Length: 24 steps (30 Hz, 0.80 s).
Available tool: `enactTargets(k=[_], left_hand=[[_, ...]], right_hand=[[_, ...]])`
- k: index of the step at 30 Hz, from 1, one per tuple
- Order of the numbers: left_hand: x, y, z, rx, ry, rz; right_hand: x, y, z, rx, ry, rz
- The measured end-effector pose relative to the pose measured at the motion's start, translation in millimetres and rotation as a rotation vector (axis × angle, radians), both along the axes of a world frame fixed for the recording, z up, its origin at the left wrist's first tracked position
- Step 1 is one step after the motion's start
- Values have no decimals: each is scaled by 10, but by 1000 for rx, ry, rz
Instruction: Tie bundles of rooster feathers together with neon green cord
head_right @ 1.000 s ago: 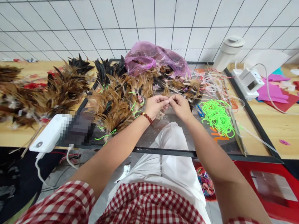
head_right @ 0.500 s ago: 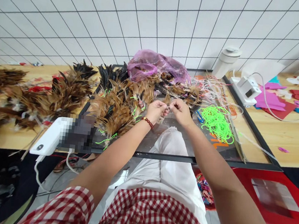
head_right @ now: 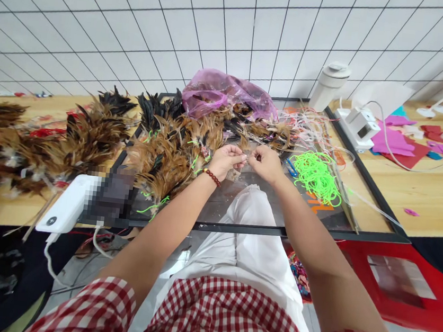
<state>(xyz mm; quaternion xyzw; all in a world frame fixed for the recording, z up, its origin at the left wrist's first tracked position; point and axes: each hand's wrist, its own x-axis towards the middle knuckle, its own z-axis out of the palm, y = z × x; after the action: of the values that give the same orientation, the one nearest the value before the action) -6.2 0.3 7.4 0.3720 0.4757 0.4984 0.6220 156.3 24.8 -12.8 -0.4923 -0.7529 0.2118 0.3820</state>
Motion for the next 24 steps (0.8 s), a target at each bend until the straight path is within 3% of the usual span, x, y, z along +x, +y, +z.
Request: enactTargets(k=[3, 6, 10, 17, 24], left_hand=[[17, 27, -65, 48, 58, 10], [39, 71, -159, 178, 160, 41], [49, 92, -209, 329, 234, 73], [76, 48, -186, 319, 188, 44], [70, 76, -245, 371, 287, 149]], right_hand=[[15, 33, -6, -85, 60, -59], [4, 52, 17, -248, 316, -101], [-52, 17, 101, -480, 647, -5], [-123, -13, 98, -500, 706, 72], [-149, -26, 77, -584, 756, 36]])
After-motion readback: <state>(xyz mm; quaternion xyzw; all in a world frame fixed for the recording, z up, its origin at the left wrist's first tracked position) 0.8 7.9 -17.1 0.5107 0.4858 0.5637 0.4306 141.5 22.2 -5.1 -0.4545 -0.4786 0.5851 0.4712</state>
